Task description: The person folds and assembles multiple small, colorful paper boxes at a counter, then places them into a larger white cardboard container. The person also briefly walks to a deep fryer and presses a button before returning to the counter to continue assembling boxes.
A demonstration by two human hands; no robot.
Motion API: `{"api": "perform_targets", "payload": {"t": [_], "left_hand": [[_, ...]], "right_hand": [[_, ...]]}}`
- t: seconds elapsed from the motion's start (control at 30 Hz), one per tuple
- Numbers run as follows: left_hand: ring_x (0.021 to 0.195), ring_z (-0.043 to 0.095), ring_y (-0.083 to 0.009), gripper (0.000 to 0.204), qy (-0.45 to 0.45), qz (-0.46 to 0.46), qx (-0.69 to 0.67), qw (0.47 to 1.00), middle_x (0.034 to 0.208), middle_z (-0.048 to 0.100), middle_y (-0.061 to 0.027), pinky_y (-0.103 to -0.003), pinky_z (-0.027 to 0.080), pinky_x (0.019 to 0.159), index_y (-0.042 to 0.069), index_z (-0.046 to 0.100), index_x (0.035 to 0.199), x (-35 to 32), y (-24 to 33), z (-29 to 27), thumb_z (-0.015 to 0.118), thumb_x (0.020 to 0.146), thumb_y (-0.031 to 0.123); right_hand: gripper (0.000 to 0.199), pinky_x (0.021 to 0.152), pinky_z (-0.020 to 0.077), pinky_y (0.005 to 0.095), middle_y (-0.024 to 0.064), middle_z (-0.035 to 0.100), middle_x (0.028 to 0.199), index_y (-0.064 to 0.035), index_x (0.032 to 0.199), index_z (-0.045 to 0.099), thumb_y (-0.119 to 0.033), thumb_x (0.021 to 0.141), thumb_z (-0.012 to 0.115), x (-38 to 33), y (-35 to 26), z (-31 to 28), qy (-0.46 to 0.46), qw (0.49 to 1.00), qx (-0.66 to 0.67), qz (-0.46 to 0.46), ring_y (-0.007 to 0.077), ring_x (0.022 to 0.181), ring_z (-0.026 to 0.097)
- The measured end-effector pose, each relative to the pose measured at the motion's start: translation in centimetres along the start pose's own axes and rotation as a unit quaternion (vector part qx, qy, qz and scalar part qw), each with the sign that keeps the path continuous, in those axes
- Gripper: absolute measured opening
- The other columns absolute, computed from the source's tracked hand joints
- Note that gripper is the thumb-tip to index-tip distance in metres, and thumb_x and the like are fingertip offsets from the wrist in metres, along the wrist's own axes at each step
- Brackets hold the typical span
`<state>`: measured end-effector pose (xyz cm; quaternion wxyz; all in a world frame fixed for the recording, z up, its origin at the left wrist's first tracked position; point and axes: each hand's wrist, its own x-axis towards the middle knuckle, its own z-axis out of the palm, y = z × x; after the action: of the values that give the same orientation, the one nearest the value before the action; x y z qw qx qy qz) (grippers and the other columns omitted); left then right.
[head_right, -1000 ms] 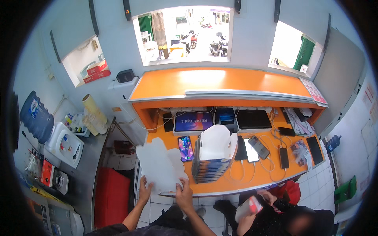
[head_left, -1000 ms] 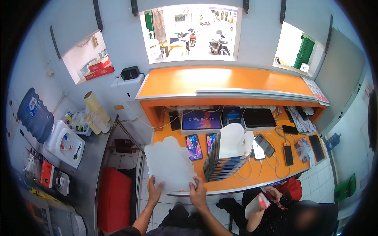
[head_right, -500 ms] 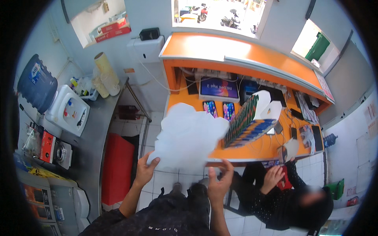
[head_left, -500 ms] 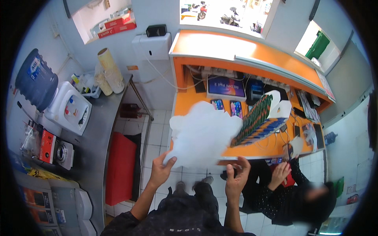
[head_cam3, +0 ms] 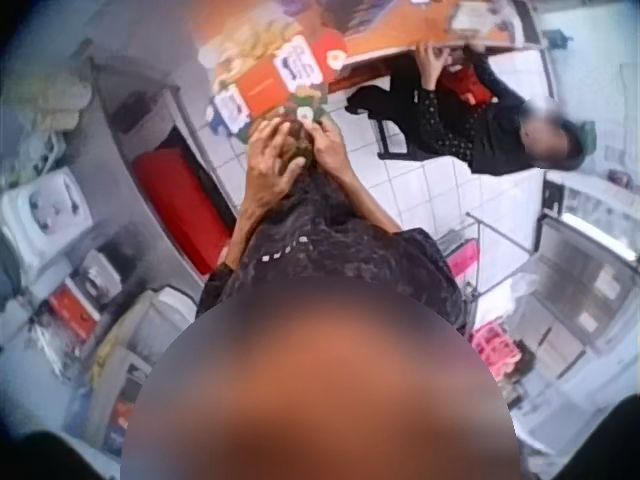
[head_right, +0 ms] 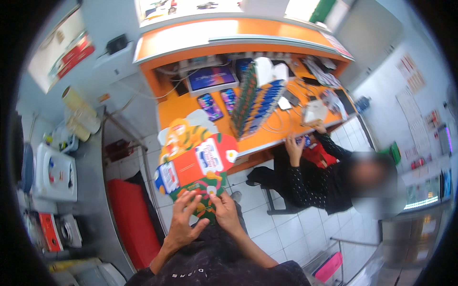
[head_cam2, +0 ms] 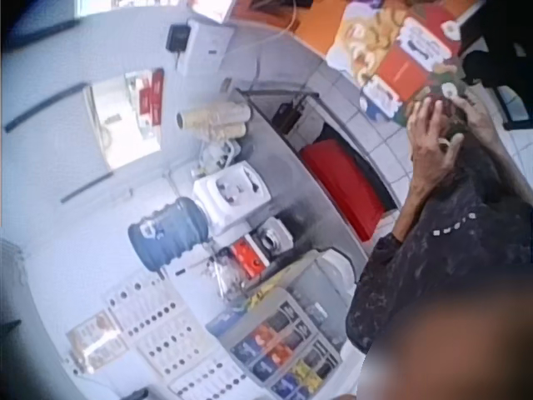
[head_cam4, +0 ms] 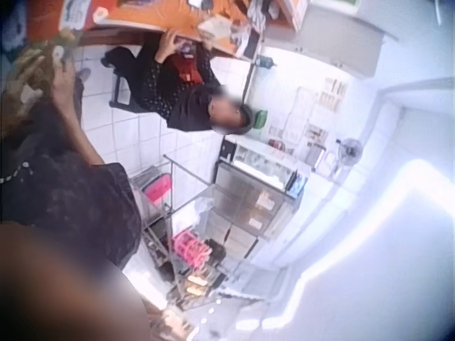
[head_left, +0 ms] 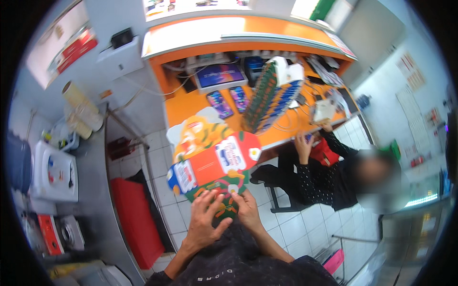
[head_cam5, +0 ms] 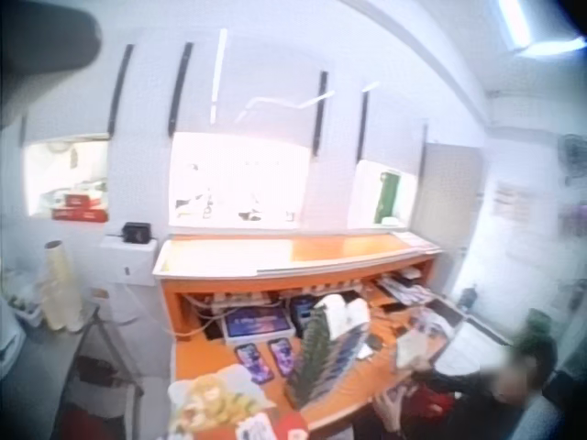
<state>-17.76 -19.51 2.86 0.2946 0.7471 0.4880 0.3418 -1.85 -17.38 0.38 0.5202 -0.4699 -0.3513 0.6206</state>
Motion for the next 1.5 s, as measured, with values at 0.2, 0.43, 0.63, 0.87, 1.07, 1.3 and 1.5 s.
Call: {"api": "perform_targets", "payload": {"t": [0.2, 0.43, 0.63, 0.87, 1.07, 1.3, 1.5], "left_hand": [[0.145, 0.014, -0.0431, 0.094, 0.036, -0.007, 0.144, 0.989, 0.154, 0.022, -0.0217, -0.060, 0.018, 0.113, 0.011, 0.039, 0.145, 0.4, -2.4, 0.1, 0.084, 0.068, 0.043], [0.146, 0.006, -0.0422, 0.128, 0.052, -0.012, 0.147, 0.988, 0.158, 0.006, -0.0210, -0.057, 0.010, 0.117, 0.018, 0.017, 0.154, 1.5, -3.9, 0.1, 0.090, 0.053, 0.050], [0.143, 0.014, -0.0415, 0.101, 0.256, -0.139, 0.033, 0.956, 0.154, 0.010, -0.0248, -0.051, 0.024, 0.113, 0.010, 0.022, 0.150, 4.1, -8.4, 1.1, 0.080, 0.075, 0.046], [0.106, 0.057, -0.0170, 0.037, 0.265, -0.212, -0.242, 0.909, 0.118, 0.058, -0.0141, -0.031, 0.047, 0.091, -0.003, 0.045, 0.131, 8.2, -17.1, 0.3, 0.057, 0.097, 0.007], [0.101, 0.059, -0.0154, 0.035, 0.266, -0.279, -0.179, 0.905, 0.113, 0.060, -0.0124, -0.030, 0.048, 0.087, -0.003, 0.046, 0.129, 12.4, -25.1, -0.9, 0.055, 0.097, 0.005], [0.105, 0.058, -0.0231, 0.044, 0.219, -0.261, -0.020, 0.940, 0.118, 0.059, -0.0175, -0.034, 0.046, 0.092, -0.004, 0.043, 0.131, 15.0, -31.5, 1.8, 0.061, 0.091, 0.003], [0.117, 0.053, -0.0303, 0.063, 0.165, -0.276, 0.056, 0.945, 0.126, 0.053, -0.0242, -0.038, 0.041, 0.100, -0.004, 0.041, 0.137, 16.6, -29.0, 2.8, 0.072, 0.085, 0.014]], "right_hand": [[0.031, 0.083, 0.0479, 0.0264, 0.0046, 0.065, 0.101, 0.0010, 0.125, 0.056, -0.012, 0.097, 0.050, -1.1, -1.0, -1.3, -0.076, 0.991, -0.102, 0.041, 0.0085, 0.091, 0.056], [0.034, 0.083, 0.0492, 0.0285, 0.0087, 0.067, 0.101, -0.0010, 0.128, 0.054, -0.012, 0.097, 0.048, -1.7, -2.1, -0.6, -0.110, 0.986, -0.117, 0.040, 0.0106, 0.091, 0.059], [0.033, 0.085, 0.0484, 0.0264, 0.0071, 0.065, 0.107, -0.0017, 0.128, 0.054, -0.012, 0.097, 0.048, 0.4, -2.3, -2.4, -0.061, 0.995, -0.052, 0.054, 0.0100, 0.096, 0.059], [0.040, 0.086, 0.0482, 0.0269, 0.0073, 0.064, 0.109, 0.0004, 0.129, 0.052, -0.025, 0.098, 0.053, 7.9, 1.1, -5.0, -0.074, 0.997, 0.031, -0.001, 0.0114, 0.101, 0.058], [0.058, 0.087, 0.0508, 0.0344, 0.0159, 0.067, 0.111, 0.0022, 0.137, 0.046, -0.035, 0.094, 0.059, 11.4, 1.7, -8.9, -0.047, 0.997, -0.067, 0.016, 0.0217, 0.098, 0.066], [0.028, 0.072, 0.0504, 0.0312, 0.0092, 0.066, 0.088, 0.0007, 0.105, 0.060, -0.025, 0.094, 0.061, 12.3, -0.3, -16.5, 0.091, 0.987, -0.129, -0.034, 0.0168, 0.080, 0.063], [0.015, 0.065, 0.0481, 0.0249, 0.0047, 0.064, 0.083, -0.0007, 0.098, 0.059, -0.013, 0.092, 0.064, 12.9, -3.3, -18.4, 0.238, 0.970, -0.039, -0.031, 0.0093, 0.075, 0.060]]}}
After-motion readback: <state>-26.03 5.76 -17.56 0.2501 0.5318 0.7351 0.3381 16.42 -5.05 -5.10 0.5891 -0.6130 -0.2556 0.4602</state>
